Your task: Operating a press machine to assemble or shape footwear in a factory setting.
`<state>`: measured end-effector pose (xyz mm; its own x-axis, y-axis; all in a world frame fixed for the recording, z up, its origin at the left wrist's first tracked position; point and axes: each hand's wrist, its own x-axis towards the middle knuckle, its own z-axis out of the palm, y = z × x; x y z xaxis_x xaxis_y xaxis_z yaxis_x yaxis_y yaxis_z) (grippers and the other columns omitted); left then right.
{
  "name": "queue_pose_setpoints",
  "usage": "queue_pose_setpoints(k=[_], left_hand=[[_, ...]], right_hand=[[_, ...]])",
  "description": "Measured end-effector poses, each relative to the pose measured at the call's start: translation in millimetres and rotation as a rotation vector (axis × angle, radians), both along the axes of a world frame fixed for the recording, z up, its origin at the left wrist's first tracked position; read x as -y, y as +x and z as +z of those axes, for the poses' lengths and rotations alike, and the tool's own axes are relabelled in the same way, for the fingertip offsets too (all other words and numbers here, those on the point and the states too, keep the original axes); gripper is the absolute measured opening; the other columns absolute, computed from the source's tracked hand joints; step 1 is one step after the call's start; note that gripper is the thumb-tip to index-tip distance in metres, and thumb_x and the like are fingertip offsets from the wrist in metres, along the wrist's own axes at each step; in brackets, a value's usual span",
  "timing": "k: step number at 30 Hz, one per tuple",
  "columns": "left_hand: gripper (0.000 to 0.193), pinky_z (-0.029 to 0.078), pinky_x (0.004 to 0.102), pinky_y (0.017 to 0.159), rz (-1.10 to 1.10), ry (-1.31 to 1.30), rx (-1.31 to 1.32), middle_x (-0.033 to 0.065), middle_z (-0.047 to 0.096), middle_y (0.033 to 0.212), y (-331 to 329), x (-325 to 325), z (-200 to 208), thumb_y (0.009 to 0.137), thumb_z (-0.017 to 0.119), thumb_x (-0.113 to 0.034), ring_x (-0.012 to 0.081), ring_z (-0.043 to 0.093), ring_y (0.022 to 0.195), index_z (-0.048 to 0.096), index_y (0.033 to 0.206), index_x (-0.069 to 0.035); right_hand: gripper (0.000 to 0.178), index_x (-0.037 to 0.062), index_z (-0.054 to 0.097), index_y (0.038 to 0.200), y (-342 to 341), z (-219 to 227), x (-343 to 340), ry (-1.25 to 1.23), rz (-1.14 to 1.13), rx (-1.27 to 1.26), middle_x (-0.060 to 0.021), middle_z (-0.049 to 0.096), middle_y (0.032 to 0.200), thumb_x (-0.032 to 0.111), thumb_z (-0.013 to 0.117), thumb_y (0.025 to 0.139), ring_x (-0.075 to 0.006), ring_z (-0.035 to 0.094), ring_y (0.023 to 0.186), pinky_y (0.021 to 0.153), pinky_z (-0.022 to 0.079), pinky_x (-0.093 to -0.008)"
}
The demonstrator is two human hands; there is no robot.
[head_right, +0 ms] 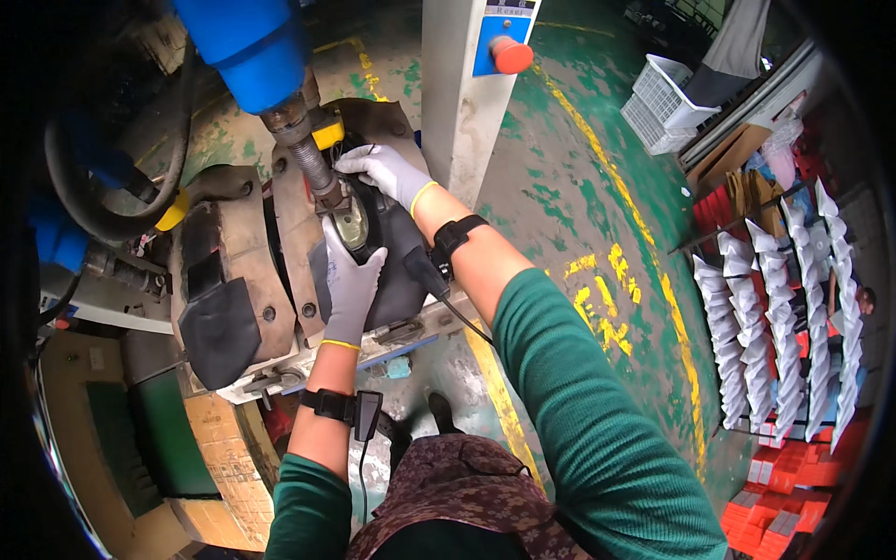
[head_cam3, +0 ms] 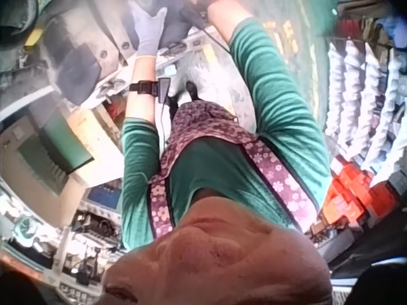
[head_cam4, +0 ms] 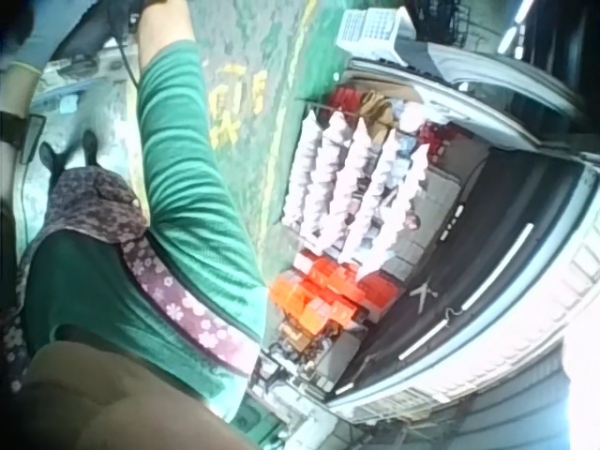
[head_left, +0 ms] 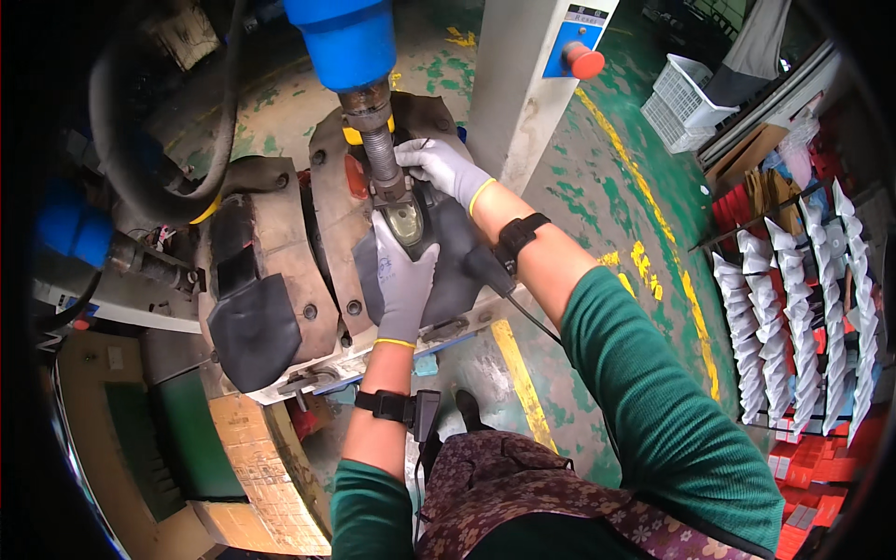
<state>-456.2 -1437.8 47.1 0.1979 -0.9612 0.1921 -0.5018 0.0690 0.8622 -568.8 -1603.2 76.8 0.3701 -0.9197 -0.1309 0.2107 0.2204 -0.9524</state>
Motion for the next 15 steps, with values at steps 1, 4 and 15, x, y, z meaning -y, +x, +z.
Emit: queue_pose_setpoints(k=[1, 4, 15], left_hand=[[0.101, 0.037, 0.0407, 0.109, -0.009, -0.024, 0.015, 0.0237, 0.042, 0.142, 0.8, 1.8, -1.8, 0.075, 0.077, -0.012, 0.0351, 0.045, 0.131, 0.014, 0.153, -0.002], [0.102, 0.036, 0.0403, 0.110, -0.043, 0.004, -0.019, 0.0243, 0.038, 0.146, 9.6, -0.3, -7.2, 0.075, 0.077, -0.011, 0.0348, 0.042, 0.134, 0.011, 0.153, -0.002], [0.083, 0.031, 0.0369, 0.114, -0.153, -0.022, -0.358, 0.0248, 0.036, 0.148, 88.3, 25.8, 10.5, 0.072, 0.057, 0.000, 0.0361, 0.037, 0.138, 0.029, 0.150, -0.004]], right_hand=[[0.017, 0.0132, 0.072, 0.098, 0.6, 4.1, 2.2, 0.027, 0.024, -0.010, 0.0035, 0.070, 0.091, 0.019, 0.076, 0.082, -0.0063, 0.059, 0.086, 0.075, 0.041, -0.0206], [0.017, 0.0131, 0.072, 0.098, 6.2, 11.7, 0.7, 0.030, 0.036, -0.091, 0.0035, 0.070, 0.091, 0.019, 0.075, 0.083, -0.0071, 0.059, 0.086, 0.076, 0.042, -0.0214], [0.045, 0.0015, 0.061, 0.124, -6.0, 12.3, 0.1, -0.416, -0.294, -0.212, -0.0138, 0.064, 0.120, 0.026, 0.070, 0.087, -0.0217, 0.058, 0.115, 0.096, 0.047, -0.0332]])
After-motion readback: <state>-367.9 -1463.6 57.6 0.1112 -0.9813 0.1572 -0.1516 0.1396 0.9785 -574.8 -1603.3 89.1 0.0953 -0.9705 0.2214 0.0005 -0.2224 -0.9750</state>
